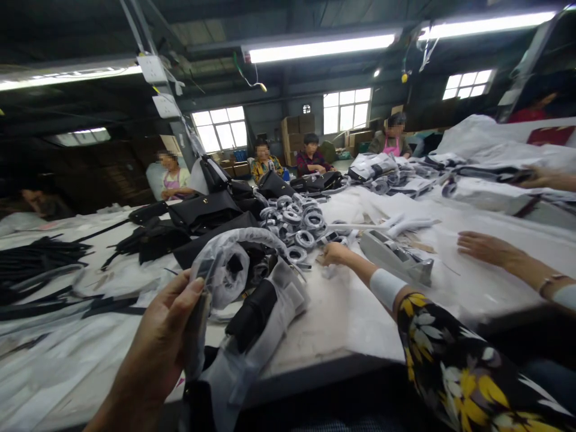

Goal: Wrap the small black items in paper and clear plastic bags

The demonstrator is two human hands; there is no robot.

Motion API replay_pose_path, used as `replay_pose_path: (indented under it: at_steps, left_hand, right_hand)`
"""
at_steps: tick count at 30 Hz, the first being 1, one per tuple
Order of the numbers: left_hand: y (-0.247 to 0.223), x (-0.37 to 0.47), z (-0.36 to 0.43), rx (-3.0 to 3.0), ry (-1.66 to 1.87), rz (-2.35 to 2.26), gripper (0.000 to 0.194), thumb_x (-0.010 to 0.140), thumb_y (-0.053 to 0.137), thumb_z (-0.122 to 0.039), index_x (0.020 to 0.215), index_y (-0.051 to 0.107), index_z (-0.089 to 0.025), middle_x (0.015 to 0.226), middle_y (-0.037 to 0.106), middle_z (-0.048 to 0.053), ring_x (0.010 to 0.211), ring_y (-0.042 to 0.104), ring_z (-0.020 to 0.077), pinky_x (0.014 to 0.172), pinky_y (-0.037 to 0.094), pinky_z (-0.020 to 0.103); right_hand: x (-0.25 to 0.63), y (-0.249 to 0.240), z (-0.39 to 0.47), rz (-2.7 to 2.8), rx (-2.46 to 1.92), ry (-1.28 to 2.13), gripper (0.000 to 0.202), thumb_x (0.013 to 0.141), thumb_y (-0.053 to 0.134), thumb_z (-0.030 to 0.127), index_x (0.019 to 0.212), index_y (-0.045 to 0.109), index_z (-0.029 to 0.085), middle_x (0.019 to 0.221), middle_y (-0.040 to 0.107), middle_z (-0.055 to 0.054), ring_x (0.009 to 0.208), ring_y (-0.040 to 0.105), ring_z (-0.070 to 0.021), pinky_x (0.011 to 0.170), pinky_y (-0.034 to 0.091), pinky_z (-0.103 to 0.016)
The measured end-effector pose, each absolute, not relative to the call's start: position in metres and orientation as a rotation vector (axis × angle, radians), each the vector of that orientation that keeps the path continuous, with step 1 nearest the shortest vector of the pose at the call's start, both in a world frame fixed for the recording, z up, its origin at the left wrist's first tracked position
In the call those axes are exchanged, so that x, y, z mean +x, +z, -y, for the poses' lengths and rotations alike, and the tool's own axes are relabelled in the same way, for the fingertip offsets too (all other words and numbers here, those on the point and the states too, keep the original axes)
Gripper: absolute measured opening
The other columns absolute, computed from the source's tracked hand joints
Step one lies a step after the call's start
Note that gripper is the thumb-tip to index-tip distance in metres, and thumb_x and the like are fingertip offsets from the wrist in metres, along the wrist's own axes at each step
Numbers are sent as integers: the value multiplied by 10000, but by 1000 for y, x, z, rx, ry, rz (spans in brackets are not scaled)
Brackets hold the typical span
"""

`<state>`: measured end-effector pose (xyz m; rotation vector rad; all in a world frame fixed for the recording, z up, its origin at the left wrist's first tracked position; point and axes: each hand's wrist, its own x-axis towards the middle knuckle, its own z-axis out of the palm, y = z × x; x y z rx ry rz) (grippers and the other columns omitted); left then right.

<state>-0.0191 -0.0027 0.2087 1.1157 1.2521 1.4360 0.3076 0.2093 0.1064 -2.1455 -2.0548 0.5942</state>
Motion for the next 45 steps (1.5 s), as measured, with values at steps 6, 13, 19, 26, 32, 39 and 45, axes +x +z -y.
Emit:
replay_pose_path:
  at_steps: [6,13,19,26,32,39,45]
  left_hand:
    - [207,-22,-1,1115,1485,-1199,517,653,824,-476,1065,663,-208,513,490,-98,338,343,36,309,244,140]
    - [209,-20,-3,1113,1531,-1127,427,630,852,-449,896,648,-186,566,516,-85,408,398,34,351,294,122]
    - [209,-19,-2,1153,1533,-1144,422,652,833,-434,934,646,-180,615,543,-71,457,434,45,381,319,120]
    - [207,-30,-6,1213,1450,-1158,405,690,811,-460,943,659,-182,688,596,-51,546,494,61,494,389,133]
    - [212,-26,-1,1359,1377,-1172,362,750,768,-468,953,690,-179,782,658,-15,668,559,99,630,438,174]
    - [216,-22,7,1459,1363,-1198,403,753,748,-502,978,691,-172,789,677,6,660,566,126,622,436,207]
    - [216,-28,2,1412,1427,-1244,499,658,796,-550,946,692,-156,785,674,16,674,573,145,641,441,223]
  right_hand:
    - [320,106,-142,2105,-1983,824,134,916,603,199,988,706,153,873,703,-18,774,661,-133,651,507,-209]
    - [305,58,-76,2179,-1949,622,165,820,672,249,944,747,169,925,729,-83,866,660,-237,705,436,-283]
    - [287,36,-89,2004,-1898,473,147,839,660,261,935,722,168,997,716,-113,966,643,-260,778,434,-296]
    - [268,81,-54,1733,-1388,725,426,937,463,502,1013,691,151,774,664,-51,668,610,-182,563,452,-263]
    - [229,146,-16,1694,-954,1126,410,829,653,556,872,710,152,610,538,13,469,432,-90,408,317,-208]
    - [219,154,-38,1803,-1037,992,387,816,657,530,753,697,150,495,496,33,413,423,-93,398,297,-213]
    - [267,104,-88,1902,-1412,670,270,909,546,367,1002,705,169,698,672,-3,619,617,-153,583,444,-235]
